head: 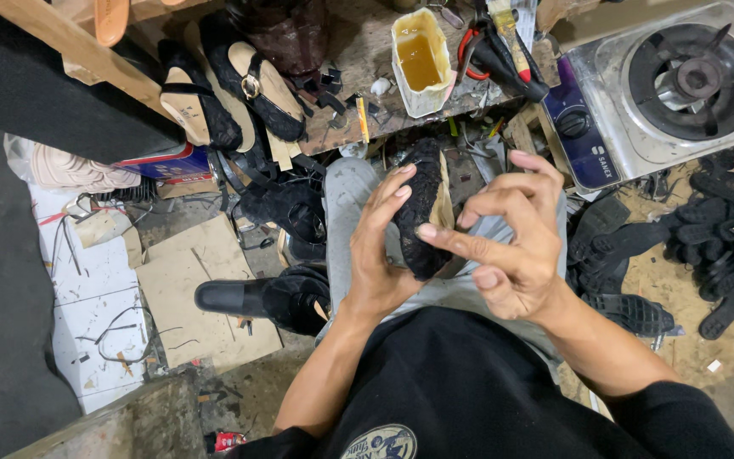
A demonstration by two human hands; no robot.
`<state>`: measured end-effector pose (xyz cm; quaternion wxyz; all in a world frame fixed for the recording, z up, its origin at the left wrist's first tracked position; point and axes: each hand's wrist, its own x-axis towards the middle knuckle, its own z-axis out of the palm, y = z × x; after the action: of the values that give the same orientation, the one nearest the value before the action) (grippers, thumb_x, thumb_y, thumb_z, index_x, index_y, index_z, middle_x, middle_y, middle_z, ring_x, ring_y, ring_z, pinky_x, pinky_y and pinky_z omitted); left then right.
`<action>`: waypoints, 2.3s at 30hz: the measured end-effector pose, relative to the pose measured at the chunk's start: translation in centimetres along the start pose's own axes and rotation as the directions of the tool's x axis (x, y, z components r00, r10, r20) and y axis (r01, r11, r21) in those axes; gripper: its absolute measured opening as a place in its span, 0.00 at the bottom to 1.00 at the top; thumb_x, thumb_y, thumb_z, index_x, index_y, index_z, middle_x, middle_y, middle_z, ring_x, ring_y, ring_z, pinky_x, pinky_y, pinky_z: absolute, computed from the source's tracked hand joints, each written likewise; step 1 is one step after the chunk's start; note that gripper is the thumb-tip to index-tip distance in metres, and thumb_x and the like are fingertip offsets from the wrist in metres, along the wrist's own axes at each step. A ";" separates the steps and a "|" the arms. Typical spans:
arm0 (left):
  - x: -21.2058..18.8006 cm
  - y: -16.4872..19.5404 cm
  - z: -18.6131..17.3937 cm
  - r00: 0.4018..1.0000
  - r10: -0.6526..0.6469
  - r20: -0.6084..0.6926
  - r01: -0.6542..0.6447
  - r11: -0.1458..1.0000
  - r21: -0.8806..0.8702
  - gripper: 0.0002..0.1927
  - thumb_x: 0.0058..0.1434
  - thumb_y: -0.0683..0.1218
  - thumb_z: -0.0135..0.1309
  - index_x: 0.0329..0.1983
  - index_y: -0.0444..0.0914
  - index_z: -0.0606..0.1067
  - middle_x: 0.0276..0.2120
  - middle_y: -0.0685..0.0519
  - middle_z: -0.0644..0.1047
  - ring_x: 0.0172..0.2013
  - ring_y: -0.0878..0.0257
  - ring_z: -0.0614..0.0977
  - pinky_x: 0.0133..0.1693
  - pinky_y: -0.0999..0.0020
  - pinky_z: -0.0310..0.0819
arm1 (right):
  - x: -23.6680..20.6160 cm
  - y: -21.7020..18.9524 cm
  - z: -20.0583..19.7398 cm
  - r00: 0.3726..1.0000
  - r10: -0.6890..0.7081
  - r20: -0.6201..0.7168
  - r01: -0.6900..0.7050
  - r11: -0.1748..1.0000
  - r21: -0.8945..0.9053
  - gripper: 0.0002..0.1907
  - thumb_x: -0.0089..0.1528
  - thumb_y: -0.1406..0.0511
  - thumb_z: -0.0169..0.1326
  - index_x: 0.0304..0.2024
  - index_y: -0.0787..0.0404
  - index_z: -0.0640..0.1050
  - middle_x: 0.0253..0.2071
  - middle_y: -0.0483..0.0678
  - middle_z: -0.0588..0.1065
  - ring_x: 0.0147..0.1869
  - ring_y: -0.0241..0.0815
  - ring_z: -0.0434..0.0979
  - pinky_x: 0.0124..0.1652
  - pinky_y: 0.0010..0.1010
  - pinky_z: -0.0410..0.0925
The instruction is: The person sits on the workshop floor holding a shoe last with a black fabric upper. They press and smooth the upper edges around the last by hand, repeatedly dipping their fingers into a container of glue to stick the material down, then place the finished shoe on a rack and pick up another last.
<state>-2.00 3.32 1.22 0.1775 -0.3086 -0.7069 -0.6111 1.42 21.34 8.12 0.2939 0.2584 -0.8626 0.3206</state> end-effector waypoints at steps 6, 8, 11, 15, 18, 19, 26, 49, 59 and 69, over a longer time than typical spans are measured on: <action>-0.1 0.1 -0.1 1.000 -0.015 0.016 0.016 0.999 -0.033 0.47 0.51 0.43 0.76 0.69 0.40 0.60 0.68 0.39 0.69 0.66 0.45 0.76 0.66 0.55 0.73 | 0.1 0.3 -0.1 0.986 -0.164 0.001 0.162 0.971 -0.175 0.25 0.70 0.46 0.43 0.48 0.47 0.88 0.35 0.44 0.72 0.47 0.49 0.68 0.65 0.57 0.53; -0.1 0.1 -0.1 0.999 -0.033 0.023 0.034 0.999 -0.035 0.49 0.50 0.43 0.77 0.69 0.40 0.60 0.68 0.38 0.70 0.65 0.44 0.76 0.66 0.56 0.74 | 0.3 0.5 -0.3 0.978 -0.208 0.004 0.204 0.956 -0.209 0.24 0.69 0.46 0.45 0.48 0.46 0.88 0.35 0.43 0.73 0.46 0.48 0.68 0.65 0.56 0.52; -0.2 0.2 -0.2 0.997 -0.062 0.044 0.063 0.997 -0.032 0.50 0.48 0.43 0.77 0.69 0.39 0.60 0.68 0.37 0.70 0.68 0.43 0.77 0.65 0.57 0.74 | 0.6 0.8 -0.3 0.980 -0.200 -0.008 0.195 0.961 -0.195 0.25 0.69 0.46 0.45 0.48 0.49 0.88 0.36 0.46 0.73 0.47 0.50 0.68 0.65 0.57 0.52; -0.1 0.3 -0.4 0.994 -0.076 0.076 0.080 0.995 -0.053 0.50 0.47 0.42 0.76 0.70 0.38 0.60 0.68 0.37 0.70 0.68 0.43 0.76 0.67 0.56 0.74 | 0.9 0.8 -0.3 0.985 -0.173 -0.013 0.169 0.974 -0.153 0.25 0.69 0.45 0.45 0.48 0.49 0.87 0.37 0.45 0.73 0.49 0.50 0.69 0.66 0.57 0.51; -0.1 0.4 -0.5 0.992 -0.087 0.094 0.093 0.994 -0.061 0.51 0.47 0.42 0.75 0.70 0.37 0.60 0.68 0.38 0.70 0.67 0.44 0.77 0.67 0.56 0.74 | 1.1 0.8 -0.4 0.986 -0.168 0.004 0.167 0.976 -0.140 0.25 0.69 0.46 0.45 0.49 0.49 0.87 0.38 0.46 0.74 0.50 0.51 0.69 0.66 0.57 0.52; -0.1 0.5 -0.6 0.991 -0.095 0.099 0.102 0.993 -0.068 0.50 0.47 0.42 0.76 0.71 0.37 0.60 0.68 0.38 0.70 0.65 0.45 0.78 0.66 0.57 0.75 | 1.1 0.8 -0.4 0.983 -0.182 0.003 0.180 0.973 -0.145 0.25 0.69 0.46 0.45 0.49 0.49 0.87 0.38 0.46 0.74 0.49 0.51 0.69 0.66 0.57 0.52; 0.0 0.8 -0.7 0.983 -0.137 0.123 0.141 0.990 -0.020 0.50 0.47 0.44 0.75 0.71 0.37 0.60 0.67 0.40 0.72 0.66 0.45 0.79 0.66 0.57 0.76 | 1.4 0.8 -0.5 0.989 -0.143 0.037 0.146 0.980 -0.135 0.24 0.69 0.48 0.44 0.51 0.50 0.86 0.40 0.46 0.74 0.51 0.51 0.70 0.67 0.57 0.53; -0.8 0.6 -0.9 0.904 -0.404 0.140 0.424 0.887 -0.181 0.52 0.48 0.46 0.75 0.73 0.33 0.60 0.60 0.44 0.77 0.60 0.56 0.81 0.65 0.61 0.74 | 2.9 6.3 -0.6 0.998 -0.054 0.026 0.052 0.995 0.090 0.16 0.70 0.56 0.48 0.44 0.52 0.85 0.41 0.47 0.72 0.53 0.49 0.69 0.67 0.48 0.55; -1.9 -0.8 -1.4 0.934 -0.358 -0.013 0.343 0.905 -0.251 0.49 0.49 0.41 0.75 0.70 0.32 0.60 0.68 0.41 0.69 0.66 0.54 0.75 0.69 0.60 0.70 | 4.7 26.2 14.2 0.806 0.457 0.377 -0.307 0.866 -0.394 0.32 0.67 0.40 0.46 0.52 0.57 0.84 0.72 0.65 0.52 0.74 0.67 0.45 0.64 0.58 0.49; -2.2 -2.1 -1.3 0.941 -0.314 -0.126 0.285 0.936 -0.205 0.50 0.49 0.40 0.76 0.70 0.34 0.58 0.69 0.40 0.68 0.65 0.54 0.76 0.67 0.60 0.73 | 5.7 24.9 12.4 0.873 0.400 0.277 -0.233 0.843 -0.484 0.37 0.75 0.45 0.38 0.35 0.67 0.85 0.74 0.62 0.63 0.78 0.62 0.54 0.71 0.53 0.50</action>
<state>-1.91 1.43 -1.53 0.1078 -0.1630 -0.6704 -0.7159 -22.52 27.57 -5.78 0.1193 0.0925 -0.9824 0.1101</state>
